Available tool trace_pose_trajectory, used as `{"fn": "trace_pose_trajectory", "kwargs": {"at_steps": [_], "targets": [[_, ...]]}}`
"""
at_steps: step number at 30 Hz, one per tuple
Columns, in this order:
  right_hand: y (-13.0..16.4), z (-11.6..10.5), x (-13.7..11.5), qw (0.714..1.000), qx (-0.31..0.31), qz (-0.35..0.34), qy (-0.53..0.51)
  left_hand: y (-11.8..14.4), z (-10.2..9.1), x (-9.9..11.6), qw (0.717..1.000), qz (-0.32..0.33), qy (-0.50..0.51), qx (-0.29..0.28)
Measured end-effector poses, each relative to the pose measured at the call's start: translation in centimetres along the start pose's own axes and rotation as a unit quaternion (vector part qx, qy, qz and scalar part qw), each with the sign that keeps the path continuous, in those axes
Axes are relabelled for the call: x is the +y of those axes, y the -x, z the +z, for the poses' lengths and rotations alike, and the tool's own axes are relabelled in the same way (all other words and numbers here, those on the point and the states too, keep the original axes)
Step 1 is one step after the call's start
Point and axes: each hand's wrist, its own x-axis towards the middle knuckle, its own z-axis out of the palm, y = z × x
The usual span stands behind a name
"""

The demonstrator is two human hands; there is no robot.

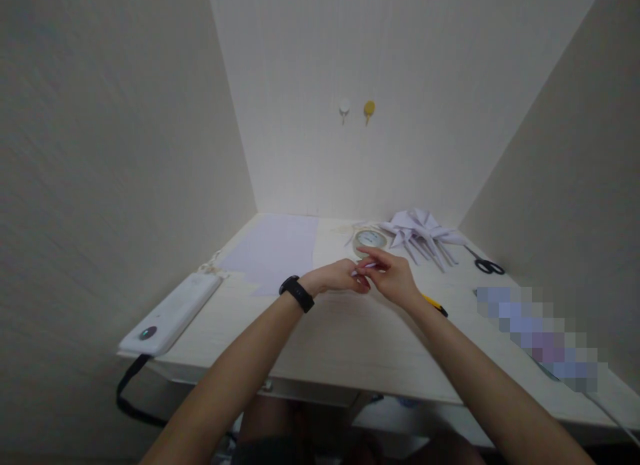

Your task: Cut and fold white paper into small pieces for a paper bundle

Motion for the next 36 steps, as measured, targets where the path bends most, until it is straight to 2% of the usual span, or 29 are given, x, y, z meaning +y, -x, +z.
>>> {"fn": "trace_pose_trajectory", "kwargs": {"at_steps": [2,8,14,17,23,31,36], "targets": [[-0.2,-0.1,0.7,0.999,0.025,0.024,-0.015,0.1,-0.3,0.1,1.000,0.009,-0.015,0.017],[-1.1,-1.5,1.9,0.989,0.127,0.071,-0.015,0.0,-1.5,-0.6,0.991,-0.031,0.026,0.127],[-1.4,-1.7,2.1,0.982,0.160,0.081,-0.055,-0.3,-1.1,-0.8,0.975,0.009,0.102,0.195],[-1.3,-1.7,2.3,0.980,0.161,0.089,-0.074,-0.3,-1.0,-0.6,0.965,0.009,0.131,0.228],[-1.1,-1.5,2.6,0.979,0.167,0.080,-0.089,0.0,-1.3,-0.2,0.970,-0.017,0.143,0.195],[-0.9,-1.3,3.7,0.989,0.103,0.082,-0.063,-0.2,-1.3,-0.6,0.968,-0.022,0.144,0.204],[-0.9,-1.9,3.2,0.997,0.071,-0.015,0.039,0.0,-1.3,-0.5,0.978,-0.027,0.088,0.190]]}}
